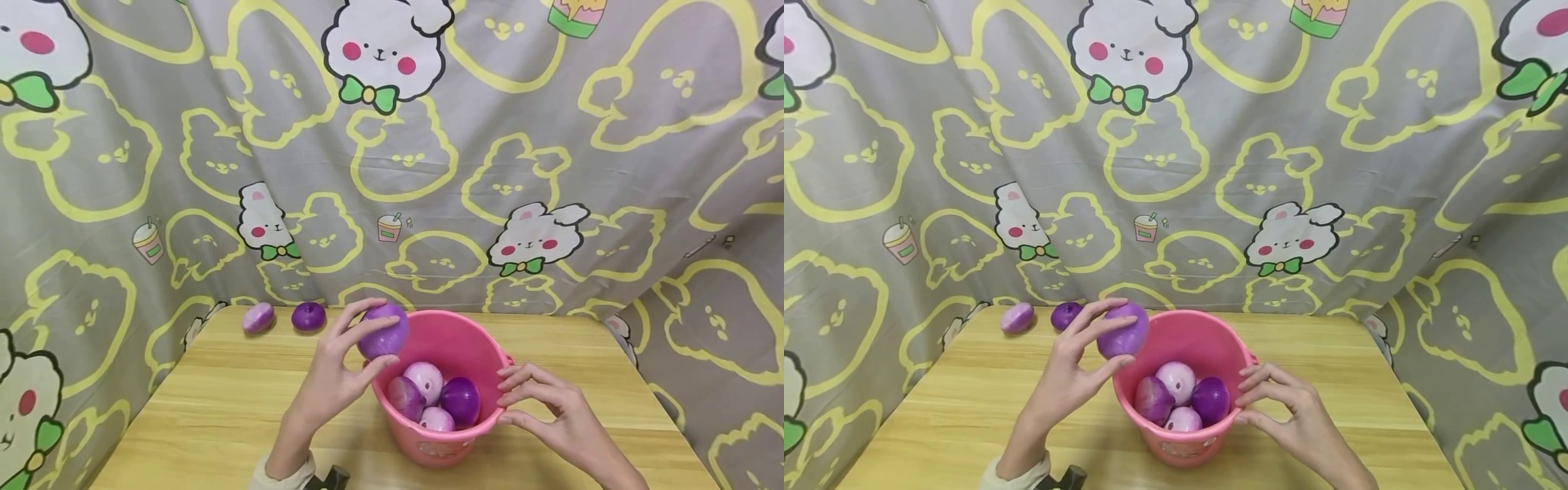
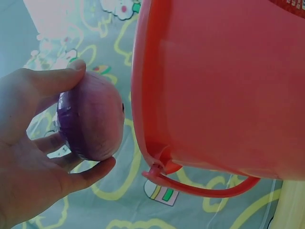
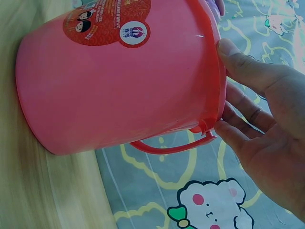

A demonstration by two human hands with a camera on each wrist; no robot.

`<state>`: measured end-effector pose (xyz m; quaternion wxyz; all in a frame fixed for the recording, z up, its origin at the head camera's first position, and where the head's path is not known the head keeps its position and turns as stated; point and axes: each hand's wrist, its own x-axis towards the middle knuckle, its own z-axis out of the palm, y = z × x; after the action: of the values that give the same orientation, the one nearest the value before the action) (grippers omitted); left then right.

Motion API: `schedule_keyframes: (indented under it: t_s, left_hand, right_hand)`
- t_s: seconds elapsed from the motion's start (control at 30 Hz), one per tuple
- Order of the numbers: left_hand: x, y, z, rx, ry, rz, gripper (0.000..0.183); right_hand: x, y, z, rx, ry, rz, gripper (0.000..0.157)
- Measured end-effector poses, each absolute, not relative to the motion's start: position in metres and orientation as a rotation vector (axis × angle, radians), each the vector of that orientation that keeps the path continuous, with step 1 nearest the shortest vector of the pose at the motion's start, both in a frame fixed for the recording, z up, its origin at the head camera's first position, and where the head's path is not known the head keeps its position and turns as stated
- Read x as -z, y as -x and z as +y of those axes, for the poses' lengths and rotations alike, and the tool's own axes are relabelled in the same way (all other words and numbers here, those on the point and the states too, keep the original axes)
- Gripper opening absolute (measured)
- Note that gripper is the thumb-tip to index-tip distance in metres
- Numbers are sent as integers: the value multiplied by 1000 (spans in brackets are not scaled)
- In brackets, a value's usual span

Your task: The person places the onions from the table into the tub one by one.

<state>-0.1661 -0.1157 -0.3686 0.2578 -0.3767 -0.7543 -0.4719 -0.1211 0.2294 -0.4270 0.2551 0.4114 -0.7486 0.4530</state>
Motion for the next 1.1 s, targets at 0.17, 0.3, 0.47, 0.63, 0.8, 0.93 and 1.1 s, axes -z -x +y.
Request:
schedule_keyframes:
  t_s: [0.17,0.3,0.47,0.63,0.8,0.93,1.1]
  left_hand:
    - [370,166,-113,1305,1045,-2046,50]
    - [371,166,-111,1317,1061,-2041,49]
    - [371,166,-109,1317,1076,-2040,52]
    - [372,166,-107,1310,1088,-2046,54]
    - [372,166,-106,1297,1101,-2041,52]
    - [373,167,-105,1292,1112,-2046,51]
    - [373,167,-103,1294,1143,-2058,48]
  right_hand:
    - [427,121,229,-1233,-1122,-2029,45]
    - [426,120,230,-1229,-1116,-2032,45]
    - [427,120,230,-1228,-1111,-2035,45]
    - [427,121,230,-1225,-1111,-2037,45]
    - [427,121,230,-1230,-1116,-2035,44]
    - [427,121,230,-1233,-1119,-2034,44]
    - [427,121,230,-1231,-1120,-2030,44]
